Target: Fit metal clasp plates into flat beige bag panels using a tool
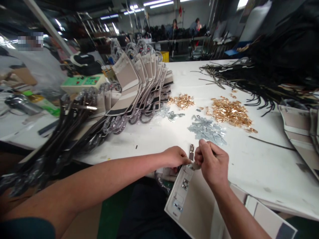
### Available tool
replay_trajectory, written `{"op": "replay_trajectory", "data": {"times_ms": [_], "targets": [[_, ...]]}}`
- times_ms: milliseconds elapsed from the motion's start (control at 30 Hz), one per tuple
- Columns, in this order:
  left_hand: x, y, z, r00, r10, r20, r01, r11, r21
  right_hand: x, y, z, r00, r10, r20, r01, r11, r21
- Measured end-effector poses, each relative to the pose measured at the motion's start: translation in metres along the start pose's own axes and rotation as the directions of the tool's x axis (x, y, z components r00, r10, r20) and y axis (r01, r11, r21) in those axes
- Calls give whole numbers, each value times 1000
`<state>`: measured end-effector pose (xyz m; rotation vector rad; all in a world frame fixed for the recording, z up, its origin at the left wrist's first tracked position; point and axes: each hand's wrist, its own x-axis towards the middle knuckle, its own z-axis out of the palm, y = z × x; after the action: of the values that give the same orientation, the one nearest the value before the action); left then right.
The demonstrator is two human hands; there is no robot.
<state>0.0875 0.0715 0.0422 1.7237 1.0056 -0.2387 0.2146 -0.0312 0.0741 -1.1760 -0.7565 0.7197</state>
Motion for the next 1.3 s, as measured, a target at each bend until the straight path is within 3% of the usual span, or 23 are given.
{"op": "replay_trajectory", "data": {"times_ms": [133,333,500,667,800,933,1067,1200,1300], "targets": [[2,-1,0,1000,14,23,-14,1000,-13,-2,-11,2,995,-95,-24,96,995,7],[0,1,1,999,-14,29,15,999,-41,4,10,1,992,98,80,-85,986,-146],[4,-1,0,999,13,48,-13,1000,-4,8,-1,10,988,26,155,-9,993,-114],[11,-4,2,993,68,92,-71,997,28,8,-4,23,963,51,263,19,966,-256],[10,-3,2,992,92,88,-96,994,47,5,7,18,954,54,295,46,945,-323],[2,-4,1,996,72,43,-73,997,21,2,15,5,961,58,270,7,972,-235],[1,-10,2,997,74,12,-73,995,-62,0,0,1,967,52,249,-28,995,-101],[5,-16,5,991,134,-13,-135,991,-26,-4,-18,8,982,-149,120,133,982,132],[6,-16,7,989,141,-39,-142,989,-30,-5,-9,10,988,-113,105,108,993,56]]}}
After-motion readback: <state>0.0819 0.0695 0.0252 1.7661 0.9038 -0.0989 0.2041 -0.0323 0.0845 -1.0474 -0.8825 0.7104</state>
